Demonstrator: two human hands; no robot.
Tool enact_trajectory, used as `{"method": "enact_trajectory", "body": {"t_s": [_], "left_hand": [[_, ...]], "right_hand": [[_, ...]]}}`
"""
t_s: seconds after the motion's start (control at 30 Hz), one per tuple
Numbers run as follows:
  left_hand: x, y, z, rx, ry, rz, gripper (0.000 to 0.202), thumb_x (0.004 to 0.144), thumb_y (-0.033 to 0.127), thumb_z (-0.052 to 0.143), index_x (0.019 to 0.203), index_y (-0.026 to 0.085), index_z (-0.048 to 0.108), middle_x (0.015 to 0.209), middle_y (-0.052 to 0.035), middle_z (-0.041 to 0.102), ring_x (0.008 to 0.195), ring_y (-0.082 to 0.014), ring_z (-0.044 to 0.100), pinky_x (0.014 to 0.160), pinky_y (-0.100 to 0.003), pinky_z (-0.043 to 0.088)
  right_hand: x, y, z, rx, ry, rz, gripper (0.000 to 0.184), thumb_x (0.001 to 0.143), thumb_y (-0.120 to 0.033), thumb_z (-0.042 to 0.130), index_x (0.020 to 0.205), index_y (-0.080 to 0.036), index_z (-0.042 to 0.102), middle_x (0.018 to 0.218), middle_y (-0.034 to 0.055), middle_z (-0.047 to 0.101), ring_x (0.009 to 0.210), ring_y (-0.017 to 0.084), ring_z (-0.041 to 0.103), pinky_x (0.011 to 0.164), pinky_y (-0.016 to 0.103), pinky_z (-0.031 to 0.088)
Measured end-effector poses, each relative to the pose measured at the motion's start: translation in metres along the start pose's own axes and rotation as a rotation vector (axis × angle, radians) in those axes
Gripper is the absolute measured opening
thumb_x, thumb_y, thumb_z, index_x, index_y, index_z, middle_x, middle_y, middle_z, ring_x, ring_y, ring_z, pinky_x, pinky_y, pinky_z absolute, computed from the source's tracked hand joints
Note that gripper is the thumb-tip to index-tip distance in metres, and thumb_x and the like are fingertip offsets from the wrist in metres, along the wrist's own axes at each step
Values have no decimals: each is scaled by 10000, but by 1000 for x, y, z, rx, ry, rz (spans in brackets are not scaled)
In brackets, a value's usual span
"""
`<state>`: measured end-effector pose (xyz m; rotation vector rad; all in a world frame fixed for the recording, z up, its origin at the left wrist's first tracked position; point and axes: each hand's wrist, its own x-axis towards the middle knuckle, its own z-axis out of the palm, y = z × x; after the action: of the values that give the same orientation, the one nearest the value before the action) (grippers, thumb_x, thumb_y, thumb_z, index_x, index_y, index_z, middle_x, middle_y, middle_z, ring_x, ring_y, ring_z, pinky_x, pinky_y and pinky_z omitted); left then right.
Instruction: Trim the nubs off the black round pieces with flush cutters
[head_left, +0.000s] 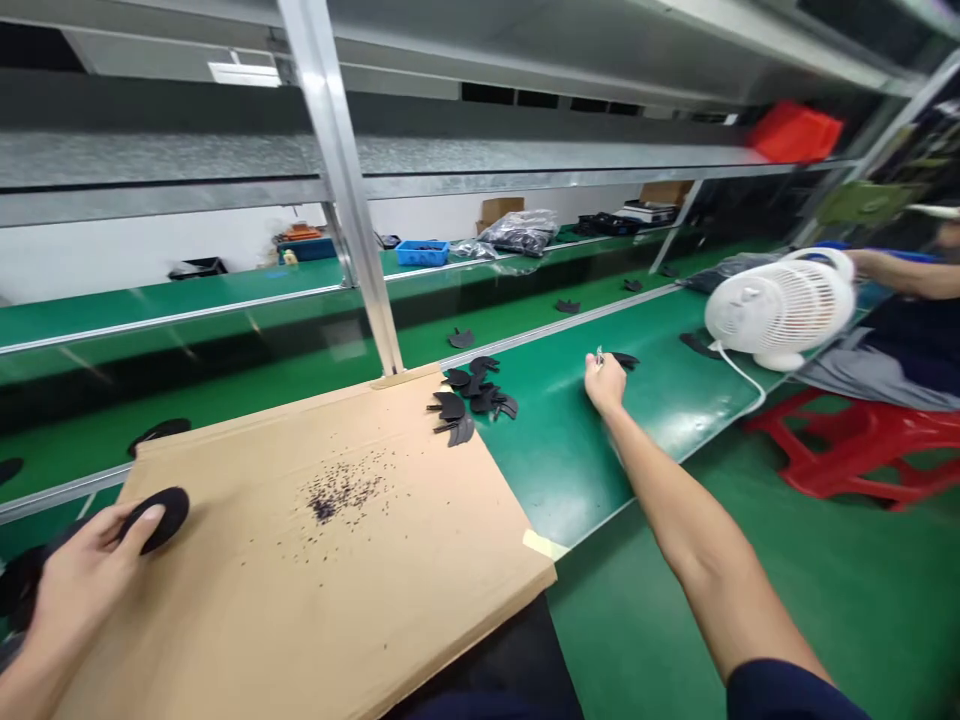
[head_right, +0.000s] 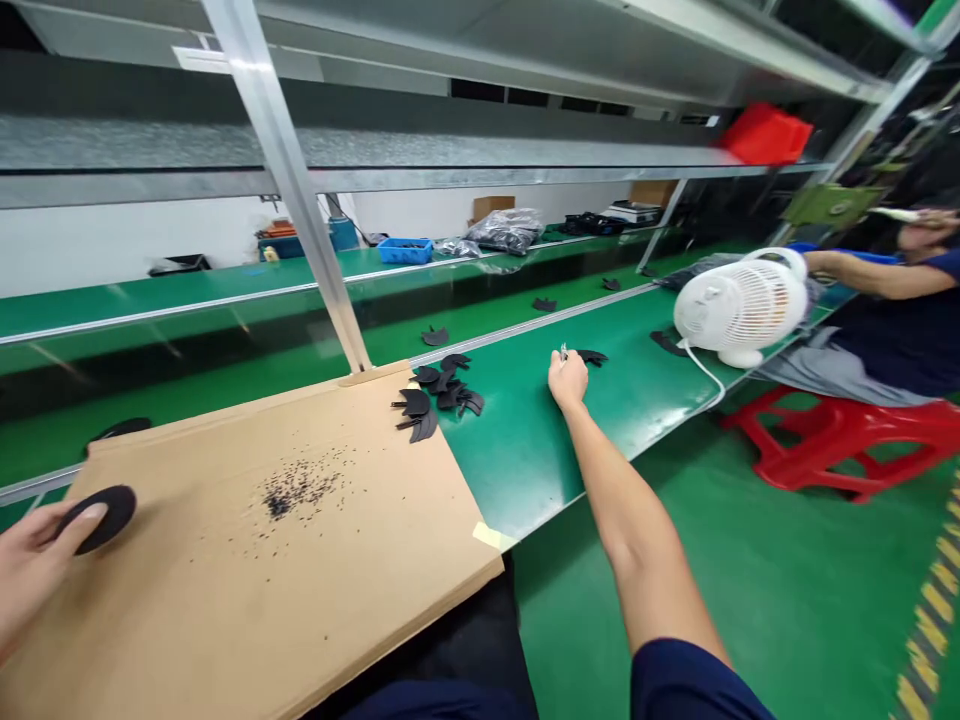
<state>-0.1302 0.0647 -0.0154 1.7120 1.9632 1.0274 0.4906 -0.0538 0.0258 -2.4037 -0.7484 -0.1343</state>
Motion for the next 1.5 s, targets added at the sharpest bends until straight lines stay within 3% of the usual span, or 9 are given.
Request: {"method": "enact_trajectory", "body": {"t_s": [0.1, 0.2, 0.33, 0.43, 0.57, 0.73, 0.97, 1.27, 1.5], "left_hand": [[-1, 11, 2, -141, -67, -109, 233, 673, 513, 644, 781, 307, 663, 821, 111, 756, 1033, -284, 686, 1014, -443, 505], [-6, 25, 12, -308, -91, -62, 332, 628, 506, 688, 857, 265, 678, 939, 48, 764, 1101, -304, 652, 1058, -441, 476], [-21, 50, 34, -477, -154, 16, 481, 588, 501, 756, 942, 195, 644, 998, -72, 741, 1045, -299, 671, 945, -407, 529], [-36, 71, 47, -572, -199, 78, 469, 644, 488, 776, 960, 189, 601, 953, -75, 727, 924, -245, 700, 842, -361, 555], [-56, 91, 61, -564, -297, 283, 256, 788, 370, 728, 952, 194, 641, 927, -50, 723, 872, -191, 693, 805, -306, 552], [-74, 101, 72, -477, -274, 480, 262, 835, 151, 621, 1081, 208, 688, 1023, -58, 731, 970, -192, 687, 919, -331, 537], [-76, 114, 78, -345, -173, 661, 297, 818, 77, 569, 1052, 217, 686, 932, -30, 709, 947, -188, 649, 884, -337, 531], [-76, 115, 80, -190, -236, 661, 216, 790, 131, 553, 974, 197, 645, 945, -43, 701, 924, -196, 655, 867, -346, 534], [-56, 150, 113, -175, -286, 708, 231, 768, 172, 555, 988, 185, 625, 949, -44, 697, 907, -195, 663, 872, -355, 548]], "right_hand": [[-20, -52, 14, 186, -108, -167, 272, 1026, -393, 534, 1138, -167, 636, 1077, 66, 683, 945, 188, 656, 862, 378, 543], [-58, -107, 30, 361, -283, -375, 268, 1034, -375, 470, 965, -183, 643, 874, 35, 683, 835, 175, 622, 770, 275, 483], [-131, -166, 49, 553, -526, -623, 190, 903, -380, 643, 865, -196, 620, 756, -22, 625, 697, 145, 562, 671, 251, 438], [-182, -186, 62, 671, -674, -771, 214, 875, -412, 660, 911, -201, 637, 696, -46, 573, 620, 132, 519, 612, 251, 415], [-216, -182, 76, 785, -767, -906, 260, 909, -401, 615, 1076, -204, 650, 741, -27, 600, 656, 153, 545, 634, 277, 433], [-218, -165, 86, 808, -750, -1060, 105, 916, -293, 603, 898, -210, 665, 847, 44, 672, 806, 212, 584, 778, 350, 438], [-221, -155, 90, 657, -485, -1365, 211, 840, -93, 581, 1005, -190, 670, 894, 88, 662, 885, 248, 514, 782, 365, 348], [-227, -156, 91, 692, -421, -1269, 202, 826, -140, 644, 1021, -190, 657, 996, 78, 682, 948, 243, 526, 823, 357, 365], [-215, -152, 94, 720, -395, -1011, 184, 873, -151, 580, 1045, -183, 638, 987, 95, 683, 962, 265, 546, 841, 370, 393]]}}
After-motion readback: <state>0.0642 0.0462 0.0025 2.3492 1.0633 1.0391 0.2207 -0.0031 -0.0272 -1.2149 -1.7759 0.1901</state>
